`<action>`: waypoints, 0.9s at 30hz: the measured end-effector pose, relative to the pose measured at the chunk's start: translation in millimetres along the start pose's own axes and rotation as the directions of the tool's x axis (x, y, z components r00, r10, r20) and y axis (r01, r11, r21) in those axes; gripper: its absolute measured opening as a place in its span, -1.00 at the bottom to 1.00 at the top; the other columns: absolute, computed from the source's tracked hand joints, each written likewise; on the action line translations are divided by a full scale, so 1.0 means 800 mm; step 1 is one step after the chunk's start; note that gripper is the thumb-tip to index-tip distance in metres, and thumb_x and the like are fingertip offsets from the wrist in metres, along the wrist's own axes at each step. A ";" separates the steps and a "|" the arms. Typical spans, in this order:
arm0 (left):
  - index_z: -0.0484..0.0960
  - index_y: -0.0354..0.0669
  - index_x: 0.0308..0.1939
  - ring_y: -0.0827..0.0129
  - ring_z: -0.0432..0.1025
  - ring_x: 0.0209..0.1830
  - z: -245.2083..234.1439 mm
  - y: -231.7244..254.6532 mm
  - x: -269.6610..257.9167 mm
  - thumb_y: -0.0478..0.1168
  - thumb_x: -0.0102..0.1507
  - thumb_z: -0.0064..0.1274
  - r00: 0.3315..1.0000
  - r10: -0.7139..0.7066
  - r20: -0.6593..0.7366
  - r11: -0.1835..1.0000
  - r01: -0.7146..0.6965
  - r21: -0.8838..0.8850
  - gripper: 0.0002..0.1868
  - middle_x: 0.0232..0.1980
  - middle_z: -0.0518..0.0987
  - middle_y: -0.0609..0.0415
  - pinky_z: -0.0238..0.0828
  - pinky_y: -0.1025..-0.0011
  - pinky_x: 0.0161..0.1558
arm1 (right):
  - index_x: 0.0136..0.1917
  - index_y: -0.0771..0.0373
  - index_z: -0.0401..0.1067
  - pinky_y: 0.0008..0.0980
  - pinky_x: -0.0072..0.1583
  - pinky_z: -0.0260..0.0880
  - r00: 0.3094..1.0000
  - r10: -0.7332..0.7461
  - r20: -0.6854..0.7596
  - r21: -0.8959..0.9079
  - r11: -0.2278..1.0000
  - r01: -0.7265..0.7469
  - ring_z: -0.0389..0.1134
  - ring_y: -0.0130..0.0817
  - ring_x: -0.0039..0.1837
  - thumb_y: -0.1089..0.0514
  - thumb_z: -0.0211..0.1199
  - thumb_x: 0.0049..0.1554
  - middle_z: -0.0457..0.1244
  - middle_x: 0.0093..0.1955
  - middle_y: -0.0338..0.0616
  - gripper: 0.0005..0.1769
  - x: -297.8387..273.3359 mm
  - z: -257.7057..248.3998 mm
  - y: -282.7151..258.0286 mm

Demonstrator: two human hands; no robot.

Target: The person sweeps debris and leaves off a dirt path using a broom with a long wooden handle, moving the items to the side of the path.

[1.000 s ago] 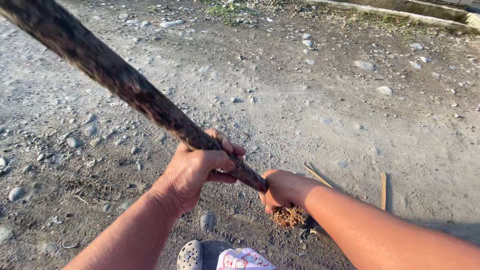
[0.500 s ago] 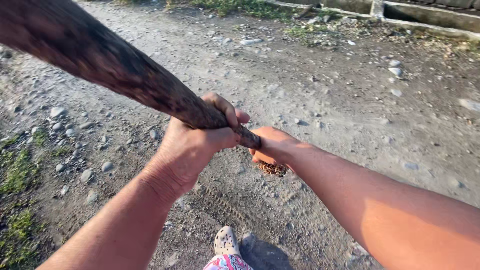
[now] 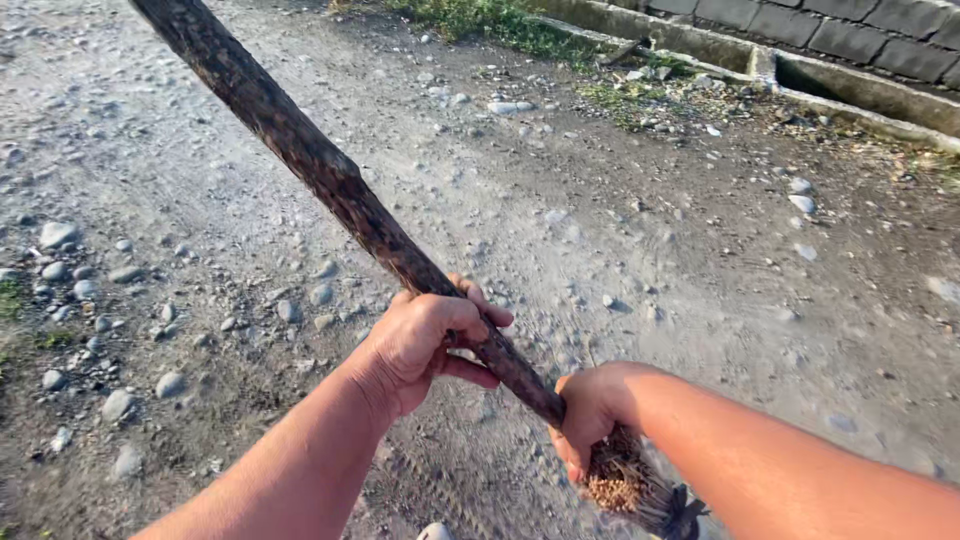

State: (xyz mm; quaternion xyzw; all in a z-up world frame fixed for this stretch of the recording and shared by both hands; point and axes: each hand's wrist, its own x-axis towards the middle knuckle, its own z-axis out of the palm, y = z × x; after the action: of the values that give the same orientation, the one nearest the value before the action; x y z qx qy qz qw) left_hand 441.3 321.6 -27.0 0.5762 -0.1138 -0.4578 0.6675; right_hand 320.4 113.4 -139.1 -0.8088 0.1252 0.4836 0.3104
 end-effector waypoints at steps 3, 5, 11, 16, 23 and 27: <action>0.52 -0.25 -0.32 0.07 0.60 -0.21 -0.057 0.068 0.039 -0.42 -0.03 -0.03 0.997 0.068 0.025 0.997 -0.067 -0.042 -0.81 -0.14 0.70 -0.10 0.72 0.08 -0.34 | -0.22 0.21 0.61 -0.27 -0.01 0.47 0.999 -0.020 -0.034 -0.137 0.990 0.015 0.49 -0.31 -0.06 0.13 0.59 -0.20 0.48 -0.15 -0.15 -0.73 0.018 -0.087 -0.060; 0.52 -0.22 -0.33 0.10 0.61 -0.17 -0.086 0.111 0.063 -0.45 -0.03 -0.02 0.992 0.127 -0.025 0.990 -0.128 -0.062 -0.80 -0.13 0.68 -0.10 0.72 0.08 -0.33 | -0.15 0.06 0.61 -0.29 0.02 0.38 0.954 0.027 -0.299 -0.231 0.968 -0.099 0.44 -0.38 -0.06 -0.08 0.55 -0.11 0.44 -0.17 -0.25 -0.69 0.024 -0.145 -0.095; 0.48 -0.20 -0.40 0.27 0.63 0.01 -0.200 0.186 0.125 -0.48 -0.03 0.06 0.923 0.354 -0.152 0.935 -0.355 0.022 -0.82 -0.13 0.63 -0.08 0.70 0.13 -0.24 | -0.23 0.25 0.46 -0.24 -0.06 0.37 0.777 -0.340 -0.530 -0.228 0.940 0.255 0.32 -0.34 -0.19 -0.28 0.43 0.02 0.32 -0.33 -0.14 -0.47 0.137 -0.287 -0.202; 0.51 -0.19 -0.42 0.25 0.63 -0.06 -0.315 0.242 0.199 -0.46 -0.04 0.03 0.855 0.396 -0.335 0.913 -0.406 0.043 -0.84 -0.12 0.68 -0.07 0.69 0.18 -0.25 | -0.23 0.23 0.47 -0.18 -0.08 0.36 0.817 -0.409 -0.407 -0.337 0.898 0.282 0.34 -0.29 -0.22 -0.28 0.38 0.04 0.33 -0.34 -0.12 -0.49 0.284 -0.424 -0.299; 0.59 -0.25 -0.37 0.28 0.55 -0.24 -0.436 0.354 0.319 -0.50 -0.04 0.05 0.710 0.466 -0.528 0.885 -0.376 0.276 -0.81 -0.18 0.72 -0.07 0.51 0.36 -0.31 | -0.09 0.10 0.50 -0.20 0.00 0.36 0.782 -0.576 -0.237 -0.432 0.784 0.447 0.37 -0.36 -0.16 -0.23 0.42 0.01 0.35 -0.31 -0.20 -0.58 0.432 -0.598 -0.471; 0.58 -0.28 -0.35 0.31 0.55 -0.21 -0.527 0.446 0.332 -0.50 -0.04 0.06 0.614 0.541 -0.574 0.839 -0.436 0.324 -0.80 -0.15 0.70 -0.11 0.50 0.40 -0.27 | -0.11 0.19 0.50 -0.19 0.00 0.39 0.697 -0.679 -0.231 -0.465 0.706 0.534 0.38 -0.30 -0.16 -0.25 0.43 0.02 0.35 -0.31 -0.10 -0.53 0.474 -0.677 -0.607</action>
State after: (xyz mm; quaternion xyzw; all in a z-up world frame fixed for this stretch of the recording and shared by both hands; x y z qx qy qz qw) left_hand 1046.1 375.0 53.9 0.6930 -0.0644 -0.0207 0.7177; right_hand 1136.4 189.8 -96.0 -0.9243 -0.1868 0.1962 0.2687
